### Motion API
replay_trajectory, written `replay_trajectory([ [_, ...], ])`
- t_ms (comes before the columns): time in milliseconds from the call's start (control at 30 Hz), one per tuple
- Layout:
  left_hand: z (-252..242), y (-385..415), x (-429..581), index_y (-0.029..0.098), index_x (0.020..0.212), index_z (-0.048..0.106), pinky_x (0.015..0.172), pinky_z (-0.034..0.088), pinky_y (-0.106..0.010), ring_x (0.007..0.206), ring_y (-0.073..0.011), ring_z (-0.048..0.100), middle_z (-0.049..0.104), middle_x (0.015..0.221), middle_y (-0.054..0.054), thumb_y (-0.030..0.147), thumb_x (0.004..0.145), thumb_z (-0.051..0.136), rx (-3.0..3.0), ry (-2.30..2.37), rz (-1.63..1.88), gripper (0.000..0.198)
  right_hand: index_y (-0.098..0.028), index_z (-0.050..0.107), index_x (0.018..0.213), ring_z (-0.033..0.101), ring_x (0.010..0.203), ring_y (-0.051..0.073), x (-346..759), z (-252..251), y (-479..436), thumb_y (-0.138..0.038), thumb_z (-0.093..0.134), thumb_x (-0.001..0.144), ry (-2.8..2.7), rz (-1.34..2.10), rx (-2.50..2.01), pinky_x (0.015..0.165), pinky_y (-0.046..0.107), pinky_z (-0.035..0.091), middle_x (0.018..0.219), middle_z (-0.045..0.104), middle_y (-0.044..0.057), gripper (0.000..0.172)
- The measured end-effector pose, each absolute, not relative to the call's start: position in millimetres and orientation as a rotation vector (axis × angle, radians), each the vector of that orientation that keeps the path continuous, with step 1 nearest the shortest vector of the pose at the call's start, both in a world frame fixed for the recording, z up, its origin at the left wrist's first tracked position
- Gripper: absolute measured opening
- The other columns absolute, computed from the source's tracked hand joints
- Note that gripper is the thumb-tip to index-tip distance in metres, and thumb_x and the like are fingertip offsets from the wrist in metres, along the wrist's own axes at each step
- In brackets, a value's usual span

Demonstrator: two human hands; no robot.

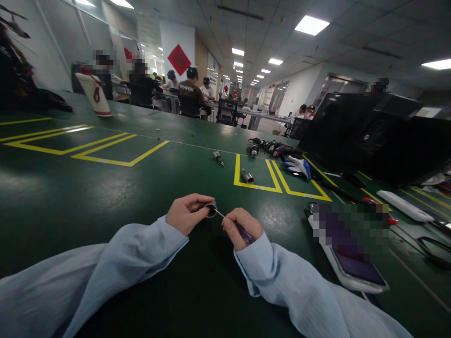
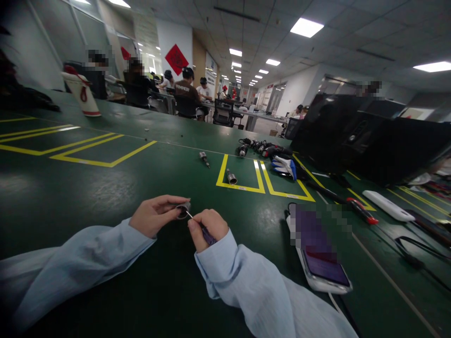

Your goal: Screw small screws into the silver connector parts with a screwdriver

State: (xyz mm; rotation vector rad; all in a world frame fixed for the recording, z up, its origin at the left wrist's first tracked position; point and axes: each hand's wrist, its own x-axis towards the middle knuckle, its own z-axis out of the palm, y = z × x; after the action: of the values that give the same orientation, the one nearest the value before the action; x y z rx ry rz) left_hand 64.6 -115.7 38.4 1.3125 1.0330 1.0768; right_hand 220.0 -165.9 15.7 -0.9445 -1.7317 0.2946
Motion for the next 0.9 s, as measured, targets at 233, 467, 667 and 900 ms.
replay_trajectory([
  [233,38.7,-115.6,65.4,0.012,0.078,0.068,0.073,0.055,-0.034,0.071,-0.0201,0.067,0.072,0.074,-0.006,0.020,0.051,0.069,1.335,1.058,1.103,0.028,-0.019,0.052,0.066,0.048,0.056,0.012,217.7,15.1,-165.4,-0.022,0.046,0.081,-1.799,0.177,-0.890,0.056,0.026,0.039,0.059,0.053,0.000,0.017],
  [467,38.8,-114.8,64.9,0.013,0.077,0.070,0.074,0.055,-0.034,0.074,-0.0212,0.067,0.072,0.078,-0.007,0.021,0.051,0.068,1.374,1.042,1.124,0.027,-0.019,0.050,0.065,0.047,0.056,0.012,217.1,17.0,-167.1,-0.020,0.045,0.081,-1.838,0.130,-0.892,0.056,0.026,0.039,0.058,0.053,0.001,0.017],
  [667,41.8,-115.0,64.3,0.013,0.077,0.070,0.075,0.054,-0.034,0.075,-0.0218,0.067,0.072,0.079,-0.007,0.019,0.049,0.068,1.330,1.054,1.102,0.029,-0.019,0.049,0.067,0.048,0.057,0.012,216.6,17.7,-166.6,-0.018,0.045,0.080,-1.856,0.113,-0.868,0.057,0.026,0.040,0.059,0.054,0.001,0.014],
  [900,42.9,-115.4,63.9,0.012,0.077,0.070,0.073,0.054,-0.033,0.074,-0.0218,0.067,0.072,0.078,-0.008,0.018,0.049,0.066,1.320,1.070,1.092,0.029,-0.019,0.050,0.067,0.048,0.057,0.012,216.6,12.5,-162.8,-0.017,0.047,0.078,-1.853,0.101,-0.834,0.056,0.025,0.040,0.060,0.054,0.000,0.012],
])
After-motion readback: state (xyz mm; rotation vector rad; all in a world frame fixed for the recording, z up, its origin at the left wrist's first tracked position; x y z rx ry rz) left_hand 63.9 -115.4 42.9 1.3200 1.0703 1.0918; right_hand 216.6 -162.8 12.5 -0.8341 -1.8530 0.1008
